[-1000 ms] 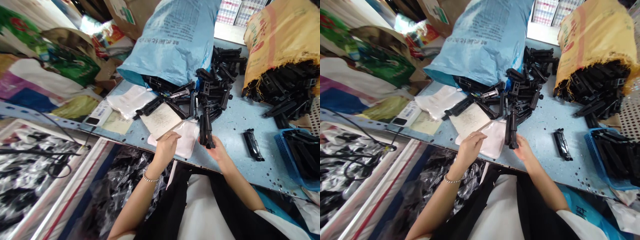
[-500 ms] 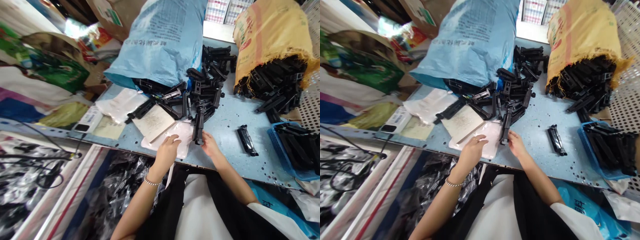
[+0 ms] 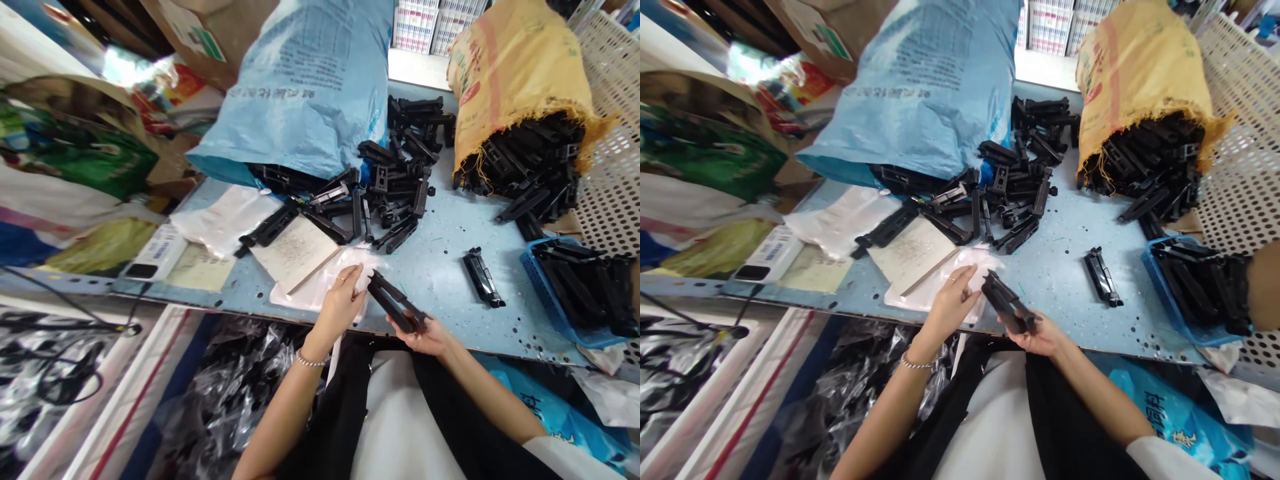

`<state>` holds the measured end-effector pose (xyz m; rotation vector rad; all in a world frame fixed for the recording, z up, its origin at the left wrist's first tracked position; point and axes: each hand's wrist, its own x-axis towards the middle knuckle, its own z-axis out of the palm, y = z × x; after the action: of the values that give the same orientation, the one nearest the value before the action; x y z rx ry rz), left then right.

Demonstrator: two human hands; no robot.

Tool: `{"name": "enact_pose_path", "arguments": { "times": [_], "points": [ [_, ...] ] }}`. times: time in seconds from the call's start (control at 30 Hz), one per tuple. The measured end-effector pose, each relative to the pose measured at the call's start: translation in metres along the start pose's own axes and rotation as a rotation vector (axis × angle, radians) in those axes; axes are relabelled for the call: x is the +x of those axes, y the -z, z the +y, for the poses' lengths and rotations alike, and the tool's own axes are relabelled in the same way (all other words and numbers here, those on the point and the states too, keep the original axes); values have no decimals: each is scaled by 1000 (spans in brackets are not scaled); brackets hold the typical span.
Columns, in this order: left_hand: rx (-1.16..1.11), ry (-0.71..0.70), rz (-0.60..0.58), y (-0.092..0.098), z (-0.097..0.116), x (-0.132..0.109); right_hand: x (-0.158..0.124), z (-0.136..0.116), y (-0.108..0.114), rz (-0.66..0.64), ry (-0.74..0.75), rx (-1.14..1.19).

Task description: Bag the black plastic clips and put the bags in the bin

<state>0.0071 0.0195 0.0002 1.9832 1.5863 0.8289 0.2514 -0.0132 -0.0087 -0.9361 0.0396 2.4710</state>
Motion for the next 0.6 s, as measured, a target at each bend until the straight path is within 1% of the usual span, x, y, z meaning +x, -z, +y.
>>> {"name": "enact_pose_path", "arguments": {
  "times": [0.07, 0.17, 0.23, 0.33, 0.4, 0.47, 0.53, 0.6],
  "points": [
    [34, -37, 14, 0, 3, -5, 10, 0, 4, -47, -43, 82],
    [106, -214, 13, -2, 11, -14, 21, -5, 3, -186, -126, 112],
    [119, -297, 27, -2, 14, -19, 25, -8, -1, -260, -115, 114],
    [110, -282, 95, 1, 11, -24, 23, -9, -5, -301, -31, 117],
    [121, -252, 149, 2, 8, -25, 20, -7, -6, -269, 16, 94],
    [138, -272, 171, -1, 10, -27, 20, -4, -8, -210, 44, 38],
    [122, -353, 128, -7, 18, -31, 23, -2, -10, -131, 117, -50],
    [65, -445, 34, -15, 31, -36, 28, -3, -13, -27, 268, -158]
  ]
}}
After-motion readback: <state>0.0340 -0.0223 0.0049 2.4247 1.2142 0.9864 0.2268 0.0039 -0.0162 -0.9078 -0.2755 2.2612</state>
